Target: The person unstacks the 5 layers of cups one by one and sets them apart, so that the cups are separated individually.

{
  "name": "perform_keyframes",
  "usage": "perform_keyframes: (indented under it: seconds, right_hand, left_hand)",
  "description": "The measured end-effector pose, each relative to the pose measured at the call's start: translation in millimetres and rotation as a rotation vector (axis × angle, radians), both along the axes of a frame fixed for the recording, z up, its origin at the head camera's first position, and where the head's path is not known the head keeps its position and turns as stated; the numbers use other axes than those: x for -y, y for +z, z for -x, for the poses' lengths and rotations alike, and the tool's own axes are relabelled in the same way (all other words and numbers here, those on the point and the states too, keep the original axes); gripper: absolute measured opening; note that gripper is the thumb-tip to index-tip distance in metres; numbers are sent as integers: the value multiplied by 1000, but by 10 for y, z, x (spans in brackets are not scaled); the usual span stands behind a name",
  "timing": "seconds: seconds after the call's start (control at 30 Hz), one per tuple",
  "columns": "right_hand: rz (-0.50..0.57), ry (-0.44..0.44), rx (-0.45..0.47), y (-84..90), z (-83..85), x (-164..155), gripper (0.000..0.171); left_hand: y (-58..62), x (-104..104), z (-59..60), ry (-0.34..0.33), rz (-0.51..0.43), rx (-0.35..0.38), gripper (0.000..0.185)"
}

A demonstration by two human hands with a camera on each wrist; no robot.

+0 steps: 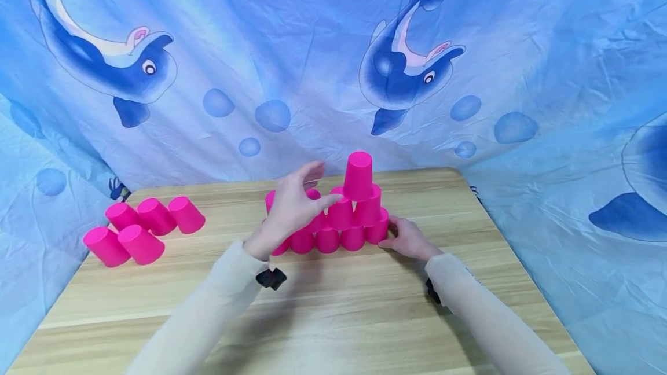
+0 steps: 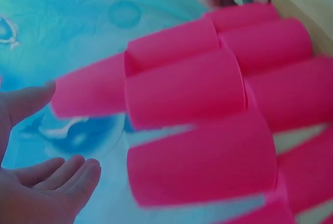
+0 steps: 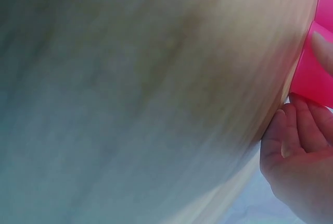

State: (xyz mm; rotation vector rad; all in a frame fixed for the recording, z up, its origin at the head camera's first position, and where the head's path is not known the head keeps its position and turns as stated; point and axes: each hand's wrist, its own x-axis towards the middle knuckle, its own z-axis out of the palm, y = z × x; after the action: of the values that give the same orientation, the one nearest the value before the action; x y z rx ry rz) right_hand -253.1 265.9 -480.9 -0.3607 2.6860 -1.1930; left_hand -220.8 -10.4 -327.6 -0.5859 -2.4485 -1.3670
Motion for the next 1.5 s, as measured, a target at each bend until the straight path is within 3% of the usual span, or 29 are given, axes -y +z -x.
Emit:
perform_keyframes:
  seconds: [0.1,0.3,0.43,0.77,1.03,1.3,1.37,1.5]
  right_hand:
    - [7,1,-1,-3,-5,11,68]
    - [12,3,0,-8,-8,19,69]
    - [14,3,7,-5,-5,33,69]
    - [12,5,17,18,-2,54,71]
    - [-21,-9,17,-7,32,40,70]
    - [-41,-29,13,-66,30,1,72]
    - [-42,-27,2,-63,24,-2,71]
    - [-46,-19,-8,-46,12,9,70]
  left_hand:
    - [-16,-129,54,-28,9,35,76]
    - [-51,-328,142,-14,26,96,79]
    - [-77,-433,178,-10,22,95,74]
    - [-54,-450,158,-11,-56,101,66]
    - [130,-107,64,-52,-185,9,62]
    - [175,464,112,11,-301,-51,55]
    - [240,590,54,31,-319,-70,53]
    - [205,905,83,104,-321,-94,52]
